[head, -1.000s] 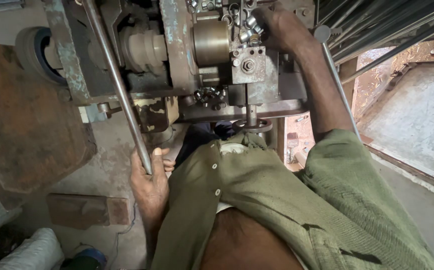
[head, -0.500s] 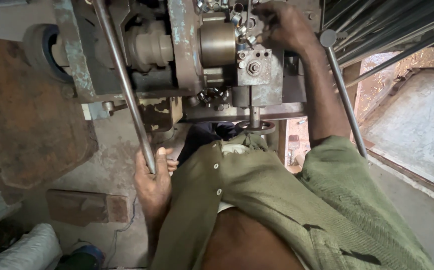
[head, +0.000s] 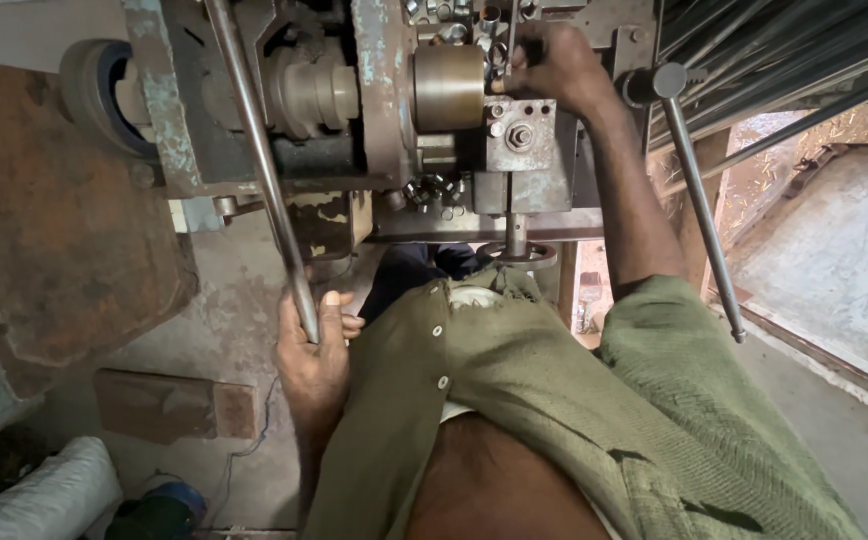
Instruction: The person operates a lathe machine to fabricate small metal parts, using a lever and handwheels to control the machinery while handling the finished components.
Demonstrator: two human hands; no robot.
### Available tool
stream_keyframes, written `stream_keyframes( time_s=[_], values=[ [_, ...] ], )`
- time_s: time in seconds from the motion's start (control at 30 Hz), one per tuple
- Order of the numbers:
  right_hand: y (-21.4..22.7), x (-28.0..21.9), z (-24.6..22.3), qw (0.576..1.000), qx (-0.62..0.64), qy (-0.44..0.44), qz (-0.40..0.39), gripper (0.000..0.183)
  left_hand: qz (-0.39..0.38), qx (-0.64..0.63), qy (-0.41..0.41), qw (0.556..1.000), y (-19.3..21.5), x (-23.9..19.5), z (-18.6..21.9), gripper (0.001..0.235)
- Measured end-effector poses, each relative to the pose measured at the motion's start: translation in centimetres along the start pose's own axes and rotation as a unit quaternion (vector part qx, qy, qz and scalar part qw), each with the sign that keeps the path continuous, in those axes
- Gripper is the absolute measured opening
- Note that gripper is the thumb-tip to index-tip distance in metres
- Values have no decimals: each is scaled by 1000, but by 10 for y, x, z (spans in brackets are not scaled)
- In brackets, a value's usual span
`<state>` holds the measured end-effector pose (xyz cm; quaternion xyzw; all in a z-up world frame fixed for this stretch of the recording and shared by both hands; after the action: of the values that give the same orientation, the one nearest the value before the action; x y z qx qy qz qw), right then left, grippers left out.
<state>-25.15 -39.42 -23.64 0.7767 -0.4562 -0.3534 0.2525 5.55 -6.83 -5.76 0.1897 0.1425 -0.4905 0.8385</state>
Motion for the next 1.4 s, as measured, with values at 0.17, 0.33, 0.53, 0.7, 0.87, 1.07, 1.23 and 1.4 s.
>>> stream_keyframes(
  time_s=[0.17, 0.33, 0.53, 0.7, 0.87, 1.07, 1.23, 1.4],
  values=[
    [7, -8, 10, 978, 175, -116, 10, 42, 3, 4, 15, 1000, 1, -1, 0, 37],
    [-13, 1, -9, 990, 125, -15, -59, 24, 5, 16, 21, 1000, 0, 0, 1, 36],
    [11, -20, -19, 950, 305, -57, 12, 32, 14, 34, 26, 999, 1, -2, 9, 41],
    [11, -17, -31, 977, 206, -49, -12, 41, 9, 29, 12, 999, -1, -2, 13, 43],
    [-5, -2, -37, 994, 17, 98, -47, 74, 13, 35, 21, 999, -1, -1, 12, 43],
    [3, -8, 2, 986, 162, -33, -16, 28, 13, 23, 42, 999, 0, -3, 12, 44],
    [2, -8, -9, 999, 41, 11, -5, 39, 16, 31, 56, 998, 0, -1, 9, 40],
    [-20, 10, -6, 996, -32, 73, -37, 44, 11, 33, 30, 999, 0, -3, 14, 40]
  ],
)
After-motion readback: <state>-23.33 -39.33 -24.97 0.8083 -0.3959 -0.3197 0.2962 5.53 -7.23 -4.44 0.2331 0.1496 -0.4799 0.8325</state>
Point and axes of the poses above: each hand's wrist, its own x-axis towards the middle knuckle, its own y-axis out of the back of the hand, z = x × y, the point moved 10 cm from there along x, towards the middle knuckle, and after that the axes turned 9 degrees about -x, right-handed, at the moved point
